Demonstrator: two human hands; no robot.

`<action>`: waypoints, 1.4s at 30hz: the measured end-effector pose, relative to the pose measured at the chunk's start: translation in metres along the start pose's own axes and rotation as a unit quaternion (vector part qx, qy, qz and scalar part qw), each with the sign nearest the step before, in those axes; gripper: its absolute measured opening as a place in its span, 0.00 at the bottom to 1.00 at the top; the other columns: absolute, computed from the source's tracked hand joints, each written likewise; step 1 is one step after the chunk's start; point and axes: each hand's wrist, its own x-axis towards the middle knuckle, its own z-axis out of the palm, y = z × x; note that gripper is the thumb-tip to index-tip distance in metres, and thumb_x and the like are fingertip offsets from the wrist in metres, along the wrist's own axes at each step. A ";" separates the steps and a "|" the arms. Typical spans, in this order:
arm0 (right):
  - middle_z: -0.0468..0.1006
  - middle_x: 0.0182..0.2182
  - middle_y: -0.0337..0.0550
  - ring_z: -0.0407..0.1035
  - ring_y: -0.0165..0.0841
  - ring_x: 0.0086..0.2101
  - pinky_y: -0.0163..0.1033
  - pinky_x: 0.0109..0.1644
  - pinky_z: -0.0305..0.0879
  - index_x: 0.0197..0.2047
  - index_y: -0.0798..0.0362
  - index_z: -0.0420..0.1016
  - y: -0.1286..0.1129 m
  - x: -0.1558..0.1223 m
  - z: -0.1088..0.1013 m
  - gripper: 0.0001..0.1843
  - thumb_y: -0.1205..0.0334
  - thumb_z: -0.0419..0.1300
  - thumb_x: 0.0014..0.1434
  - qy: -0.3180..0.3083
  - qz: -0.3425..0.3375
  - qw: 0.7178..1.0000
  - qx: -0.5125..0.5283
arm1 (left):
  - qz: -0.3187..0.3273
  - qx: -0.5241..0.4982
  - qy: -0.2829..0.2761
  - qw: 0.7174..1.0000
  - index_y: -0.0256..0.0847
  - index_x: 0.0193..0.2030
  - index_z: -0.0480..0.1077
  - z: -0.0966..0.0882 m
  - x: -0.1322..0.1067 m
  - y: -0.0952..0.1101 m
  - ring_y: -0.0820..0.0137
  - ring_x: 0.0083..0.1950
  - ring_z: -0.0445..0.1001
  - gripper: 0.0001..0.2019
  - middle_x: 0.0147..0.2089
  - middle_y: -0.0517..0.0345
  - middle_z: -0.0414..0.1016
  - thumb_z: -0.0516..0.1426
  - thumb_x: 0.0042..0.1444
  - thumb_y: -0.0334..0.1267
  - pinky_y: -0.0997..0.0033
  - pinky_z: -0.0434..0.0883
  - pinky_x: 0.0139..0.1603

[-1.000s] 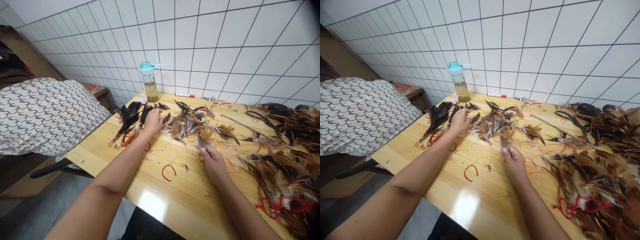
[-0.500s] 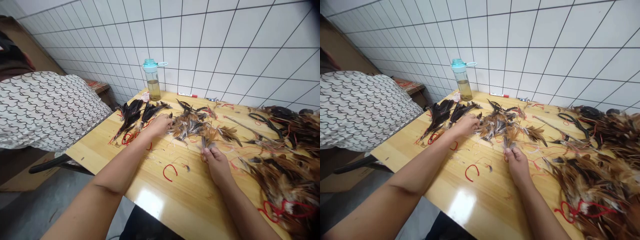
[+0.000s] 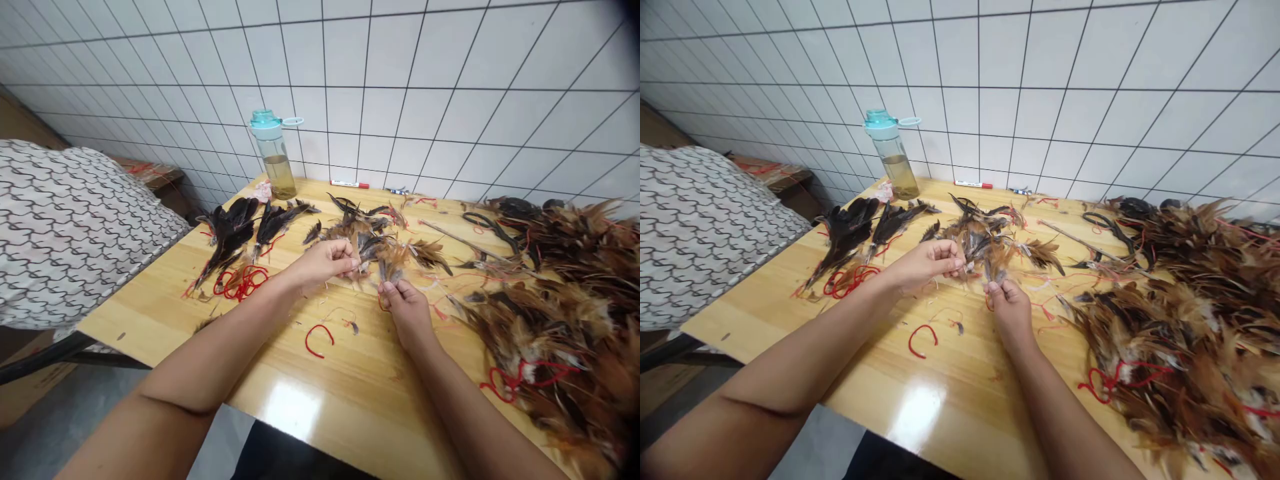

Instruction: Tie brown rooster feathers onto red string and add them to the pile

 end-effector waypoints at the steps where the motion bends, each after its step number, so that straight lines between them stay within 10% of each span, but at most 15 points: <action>1: 0.64 0.17 0.35 0.57 0.29 0.22 0.36 0.28 0.53 0.25 0.53 0.72 0.000 0.000 0.001 0.18 0.45 0.59 0.51 -0.001 0.000 1.000 -0.002 | -0.009 -0.008 -0.002 1.000 0.35 0.30 0.67 0.004 0.000 -0.002 0.78 0.27 0.67 0.13 0.26 0.60 0.71 0.64 0.47 0.42 0.78 0.63 0.30; 20: 0.66 0.20 0.36 0.60 0.30 0.25 0.36 0.31 0.55 0.22 0.53 0.71 0.008 0.001 0.002 0.14 0.53 0.59 0.54 -0.021 -0.031 0.998 -0.057 | -0.022 -0.059 0.017 0.998 0.35 0.29 0.66 0.035 -0.002 -0.019 0.77 0.29 0.68 0.10 0.27 0.59 0.72 0.63 0.48 0.38 0.76 0.63 0.34; 30: 0.67 0.20 0.37 0.60 0.30 0.24 0.36 0.30 0.56 0.24 0.52 0.71 0.004 0.000 0.002 0.13 0.50 0.61 0.50 -0.042 -0.013 0.999 -0.028 | 0.048 0.082 0.016 0.995 0.36 0.30 0.67 0.034 0.001 -0.025 0.76 0.30 0.66 0.07 0.27 0.62 0.69 0.58 0.53 0.37 0.76 0.62 0.33; 36: 0.65 0.17 0.35 0.57 0.28 0.22 0.36 0.28 0.55 0.25 0.53 0.72 -0.007 -0.001 -0.001 0.19 0.44 0.64 0.47 -0.049 0.037 0.996 0.058 | 0.187 0.293 0.059 0.936 0.38 0.39 0.73 0.016 0.006 -0.027 0.72 0.38 0.69 0.08 0.38 0.57 0.73 0.54 0.55 0.28 0.72 0.66 0.42; 42: 0.68 0.22 0.36 0.57 0.26 0.23 0.34 0.27 0.55 0.25 0.52 0.69 -0.009 0.003 -0.005 0.21 0.45 0.69 0.40 -0.025 0.066 0.985 0.158 | 0.268 0.452 -0.046 0.849 0.41 0.41 0.76 0.014 0.006 -0.036 0.68 0.47 0.68 0.12 0.43 0.52 0.73 0.51 0.59 0.28 0.69 0.65 0.49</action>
